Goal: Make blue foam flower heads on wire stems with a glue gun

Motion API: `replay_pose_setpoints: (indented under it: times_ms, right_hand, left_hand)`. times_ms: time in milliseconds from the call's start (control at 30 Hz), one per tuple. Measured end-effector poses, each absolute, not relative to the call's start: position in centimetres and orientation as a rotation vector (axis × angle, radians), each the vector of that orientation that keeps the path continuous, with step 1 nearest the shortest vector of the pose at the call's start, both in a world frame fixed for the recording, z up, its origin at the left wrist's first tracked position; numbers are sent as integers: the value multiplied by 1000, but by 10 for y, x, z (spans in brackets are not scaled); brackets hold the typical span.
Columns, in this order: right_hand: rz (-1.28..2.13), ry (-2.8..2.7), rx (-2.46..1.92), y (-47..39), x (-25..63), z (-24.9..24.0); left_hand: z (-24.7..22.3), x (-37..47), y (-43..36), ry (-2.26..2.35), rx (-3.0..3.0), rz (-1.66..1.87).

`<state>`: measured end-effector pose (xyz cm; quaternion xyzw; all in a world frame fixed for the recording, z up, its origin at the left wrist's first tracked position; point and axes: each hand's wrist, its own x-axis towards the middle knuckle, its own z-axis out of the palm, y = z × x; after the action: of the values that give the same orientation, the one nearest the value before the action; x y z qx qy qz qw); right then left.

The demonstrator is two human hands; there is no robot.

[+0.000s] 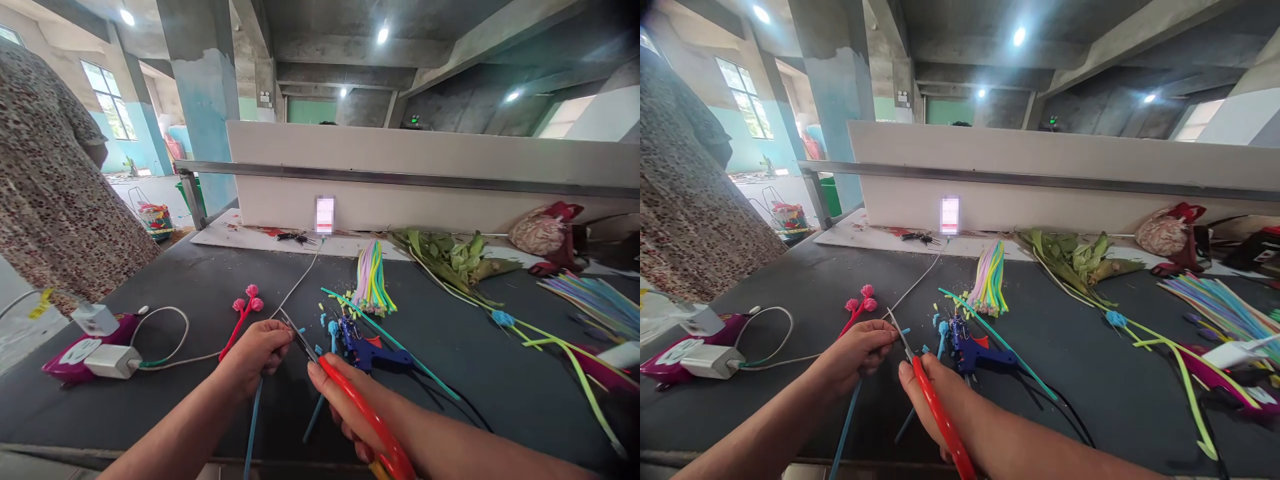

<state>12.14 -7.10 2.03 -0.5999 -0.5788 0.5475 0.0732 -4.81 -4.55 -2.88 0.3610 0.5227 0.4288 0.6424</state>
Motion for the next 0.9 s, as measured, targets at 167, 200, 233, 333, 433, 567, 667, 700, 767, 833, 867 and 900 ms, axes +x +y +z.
replay_pose_setpoints:
  times_ms: [167, 200, 233, 333, 433, 567, 667, 700, 767, 833, 867, 900]
  right_hand:
    - [2069, -1016, -1993, -68, 118, 41]
    - [2105, -918, -1987, -67, 118, 43]
    - [2132, -847, -1976, -66, 119, 43]
    - [2185, -750, -1953, -63, 121, 39]
    - [2235, -679, -1898, -60, 128, 28]
    - [2317, -756, -1745, -57, 141, 9]
    - [2318, -840, -1653, -56, 149, -2]
    - [2306, -850, -1648, -56, 150, -4]
    - [2306, -872, -1709, -55, 152, -6]
    - [2314, -938, -1758, -55, 151, -7]
    - [2329, -986, -1773, -55, 151, -6]
    - [2329, -1044, -1786, -55, 150, -5]
  left_hand:
    - [-29, -45, -34, 1227, 833, 853]
    - [-29, -45, -32, 1237, 834, 844]
    - [-29, -45, -31, 1244, 837, 836]
    - [-29, -45, -29, 1249, 846, 827]
    - [-29, -46, -31, 1229, 842, 836]
    - [-29, -52, -37, 1157, 826, 891]
    - [-27, -57, -41, 1103, 807, 929]
    - [-27, -58, -42, 1091, 801, 934]
    - [-26, -59, -44, 1080, 796, 950]
    - [-26, -59, -45, 1083, 800, 976]
    - [-27, -59, -45, 1084, 804, 990]
    - [-28, -59, -45, 1083, 809, 1001]
